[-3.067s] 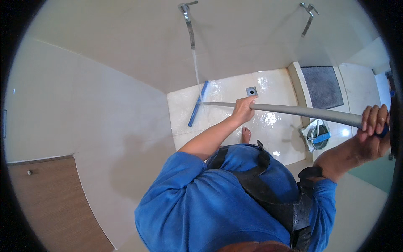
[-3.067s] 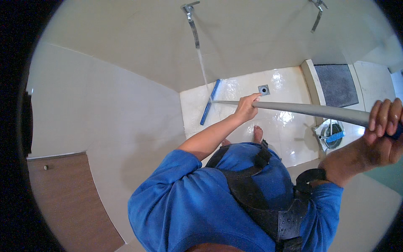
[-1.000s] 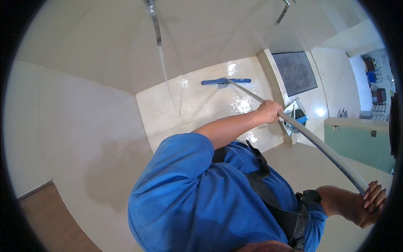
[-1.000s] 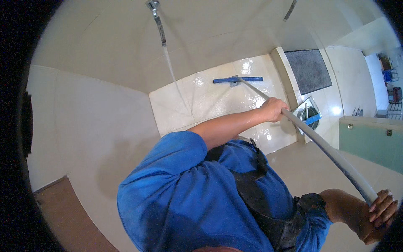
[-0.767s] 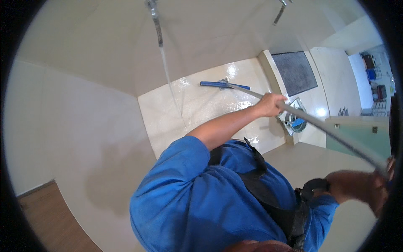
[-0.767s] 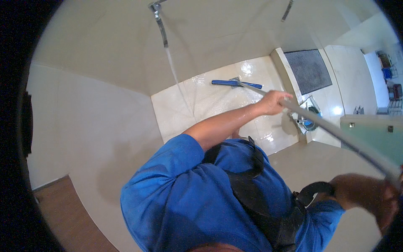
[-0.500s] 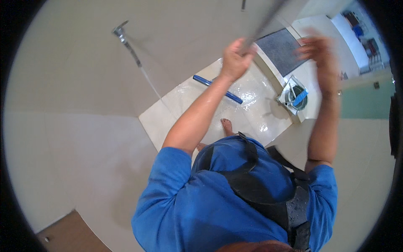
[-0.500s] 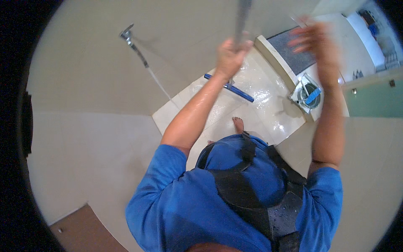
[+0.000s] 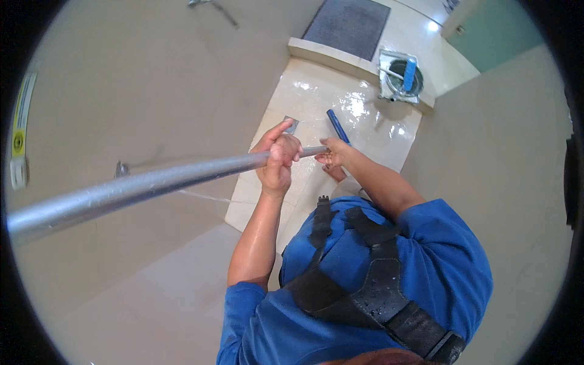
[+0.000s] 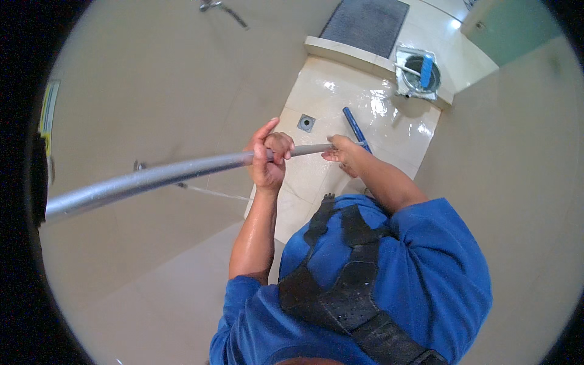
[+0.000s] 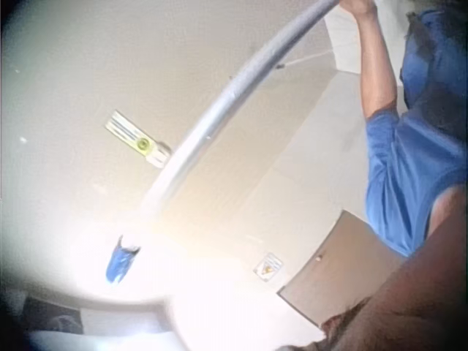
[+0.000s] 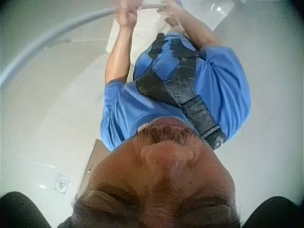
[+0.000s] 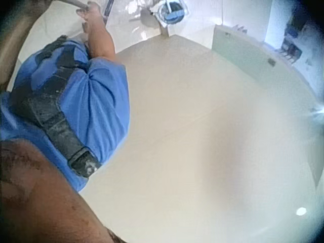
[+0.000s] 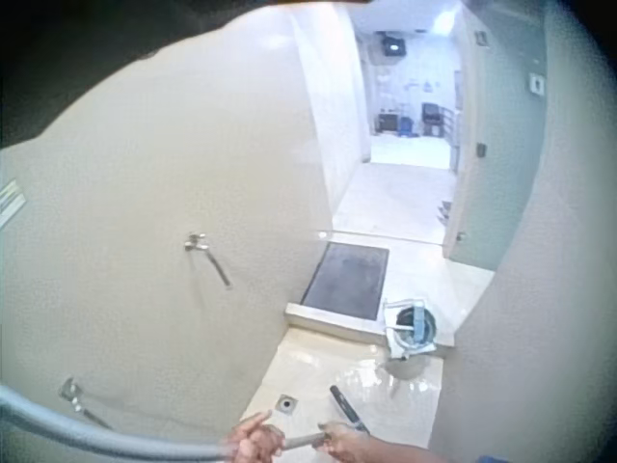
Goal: The person rinses a paint roller and a paint tray with a handheld shower head, then scrubs the tray with a brush. They rinse a squeegee and the shower floor, then gather the cleaned tools and leave the area.
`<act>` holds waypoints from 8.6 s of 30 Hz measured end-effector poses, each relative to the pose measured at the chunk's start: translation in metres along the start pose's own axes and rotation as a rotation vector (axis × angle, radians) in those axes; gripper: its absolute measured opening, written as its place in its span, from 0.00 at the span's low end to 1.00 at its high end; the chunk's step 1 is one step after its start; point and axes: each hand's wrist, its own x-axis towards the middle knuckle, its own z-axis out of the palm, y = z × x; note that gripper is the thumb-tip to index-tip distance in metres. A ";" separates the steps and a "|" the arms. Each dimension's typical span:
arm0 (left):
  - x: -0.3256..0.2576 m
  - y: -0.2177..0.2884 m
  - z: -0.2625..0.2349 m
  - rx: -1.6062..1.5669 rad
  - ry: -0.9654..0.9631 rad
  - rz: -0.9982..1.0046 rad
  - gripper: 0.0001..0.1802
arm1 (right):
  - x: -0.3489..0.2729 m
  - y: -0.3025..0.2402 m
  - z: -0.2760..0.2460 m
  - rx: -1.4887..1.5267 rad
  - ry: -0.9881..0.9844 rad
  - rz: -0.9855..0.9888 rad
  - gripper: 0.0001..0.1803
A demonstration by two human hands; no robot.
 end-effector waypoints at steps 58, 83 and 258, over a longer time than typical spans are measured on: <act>0.043 0.092 -0.146 0.533 0.942 0.104 0.25 | 0.140 -0.061 0.205 -0.280 -0.166 0.178 0.32; -0.250 0.328 -0.048 1.168 1.994 0.401 0.33 | 0.174 -0.140 0.036 -1.607 0.151 -0.232 0.23; -0.139 0.056 -0.298 -0.014 1.196 0.366 0.20 | 0.005 0.101 0.459 -0.946 -1.136 -0.089 0.18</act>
